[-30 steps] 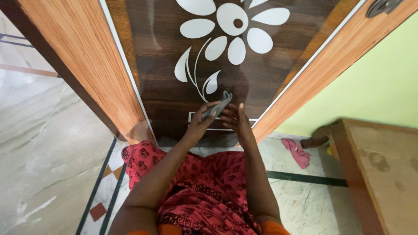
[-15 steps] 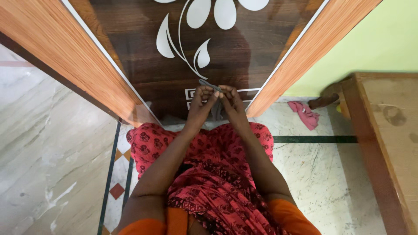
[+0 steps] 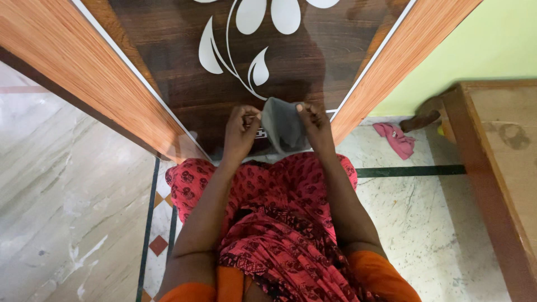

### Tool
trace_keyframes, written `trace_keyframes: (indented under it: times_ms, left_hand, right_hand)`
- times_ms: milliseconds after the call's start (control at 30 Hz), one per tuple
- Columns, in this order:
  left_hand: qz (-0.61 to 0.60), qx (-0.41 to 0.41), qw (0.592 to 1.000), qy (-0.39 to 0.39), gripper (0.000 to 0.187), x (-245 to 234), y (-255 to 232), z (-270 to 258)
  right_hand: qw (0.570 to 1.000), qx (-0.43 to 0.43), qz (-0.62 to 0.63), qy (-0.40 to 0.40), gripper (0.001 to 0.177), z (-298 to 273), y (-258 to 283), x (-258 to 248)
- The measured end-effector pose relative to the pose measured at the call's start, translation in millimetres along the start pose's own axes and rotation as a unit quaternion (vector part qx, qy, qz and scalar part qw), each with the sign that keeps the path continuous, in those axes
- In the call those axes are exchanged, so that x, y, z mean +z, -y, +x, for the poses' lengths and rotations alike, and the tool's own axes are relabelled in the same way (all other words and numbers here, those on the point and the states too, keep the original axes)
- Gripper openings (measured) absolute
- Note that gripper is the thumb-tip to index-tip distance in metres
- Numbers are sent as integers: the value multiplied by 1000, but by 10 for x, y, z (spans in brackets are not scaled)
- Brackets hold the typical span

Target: The person wipes the surface and edges of a door using a cloth, moving around the decorative flower design and the handle area.

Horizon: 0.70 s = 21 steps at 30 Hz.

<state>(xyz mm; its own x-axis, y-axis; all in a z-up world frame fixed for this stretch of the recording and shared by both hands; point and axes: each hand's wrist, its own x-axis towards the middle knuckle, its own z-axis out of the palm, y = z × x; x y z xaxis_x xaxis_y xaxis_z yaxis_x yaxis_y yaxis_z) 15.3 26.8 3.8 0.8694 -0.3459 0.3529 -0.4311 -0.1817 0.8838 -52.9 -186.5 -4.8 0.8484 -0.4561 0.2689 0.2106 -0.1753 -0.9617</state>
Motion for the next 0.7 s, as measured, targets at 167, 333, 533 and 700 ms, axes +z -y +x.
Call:
trace_keyframes:
  times_ms: [167,333,533,700]
  left_hand:
    - [106,-8,991,-83,9,-284,-329,131]
    - [63,75,985,-139,11,-331,-601,402]
    - [131,163,963,-172,37,-206,-968,788]
    - [359,276,879,-151,77,-196,-1221,1303]
  right_hand:
    - [999,30,1,-15,22,174,170,-150]
    - [994,57,92,-13,30,412,458,-148]
    - [972,-232,18,-35,39,783,870,166]
    - [872,-370,-298,-121,63,1055,1399,365]
